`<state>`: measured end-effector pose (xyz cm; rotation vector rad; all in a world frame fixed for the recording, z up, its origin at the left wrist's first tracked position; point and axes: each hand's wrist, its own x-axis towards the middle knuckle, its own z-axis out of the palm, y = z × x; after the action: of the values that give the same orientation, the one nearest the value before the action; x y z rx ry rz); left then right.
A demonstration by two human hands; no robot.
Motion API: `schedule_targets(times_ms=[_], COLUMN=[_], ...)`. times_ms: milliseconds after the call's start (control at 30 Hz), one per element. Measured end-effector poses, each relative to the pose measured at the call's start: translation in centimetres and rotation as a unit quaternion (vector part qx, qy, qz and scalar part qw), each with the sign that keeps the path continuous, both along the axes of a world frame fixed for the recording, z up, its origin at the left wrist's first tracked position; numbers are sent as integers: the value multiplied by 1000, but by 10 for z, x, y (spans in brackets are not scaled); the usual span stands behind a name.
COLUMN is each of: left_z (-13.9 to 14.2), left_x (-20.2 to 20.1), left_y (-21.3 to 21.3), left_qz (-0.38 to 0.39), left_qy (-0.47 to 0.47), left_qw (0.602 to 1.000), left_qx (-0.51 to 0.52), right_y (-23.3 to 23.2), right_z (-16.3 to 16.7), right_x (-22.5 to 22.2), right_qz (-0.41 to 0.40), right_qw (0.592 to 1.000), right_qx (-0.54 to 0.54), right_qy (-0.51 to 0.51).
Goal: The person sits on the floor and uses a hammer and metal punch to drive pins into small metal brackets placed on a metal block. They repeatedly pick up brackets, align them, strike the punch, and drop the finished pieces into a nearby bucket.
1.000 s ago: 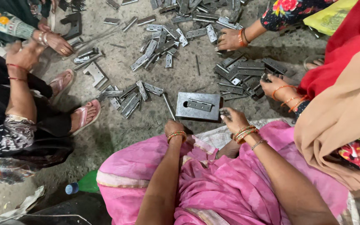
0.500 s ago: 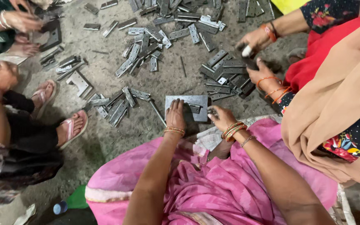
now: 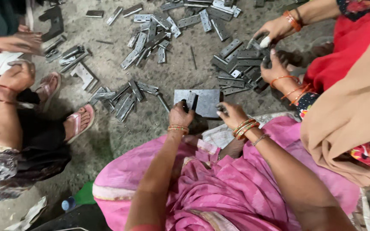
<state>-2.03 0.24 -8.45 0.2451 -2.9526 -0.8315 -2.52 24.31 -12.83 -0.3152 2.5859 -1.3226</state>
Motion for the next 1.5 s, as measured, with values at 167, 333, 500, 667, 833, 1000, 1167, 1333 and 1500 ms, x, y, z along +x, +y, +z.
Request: schedule_targets(times_ms=[167, 333, 500, 667, 833, 1000, 1167, 1333, 1500], left_z=[-32, -34, 15, 52, 0, -46, -46, -46, -41], left_x=[-4, -16, -48, -55, -42, -30, -18, 25, 27], left_y=[-9, -12, -7, 16, 23, 22, 39, 85, 105], left_qz=[231, 226, 83, 97, -11, -13, -12, -102, -129], left_qy=[-50, -75, 142, 304, 99, -5, -22, 37, 44], left_qw=[880, 863, 912, 888, 995, 996, 998, 984, 967], left_qx=[411, 446, 376, 332, 5, -93, 51, 142, 214], right_y=[1, -1, 0, -2, -4, -6, -13, -20, -20], right_z=[-5, -7, -6, -8, -14, -14, -12, -17, -16], right_x=[-1, -4, -6, -6, -8, -9, -12, -11, -20], right_qz=[6, 6, 1, -8, 0, -1, -48, -192, -240], right_qw=[1000, 1000, 1000, 999, 1000, 1000, 996, 977, 963], right_qx=[13, 19, 14, -28, 3, 7, -74, -64, -118], right_qy=[21, 9, -25, 18, 16, 17, -19, -68, -31])
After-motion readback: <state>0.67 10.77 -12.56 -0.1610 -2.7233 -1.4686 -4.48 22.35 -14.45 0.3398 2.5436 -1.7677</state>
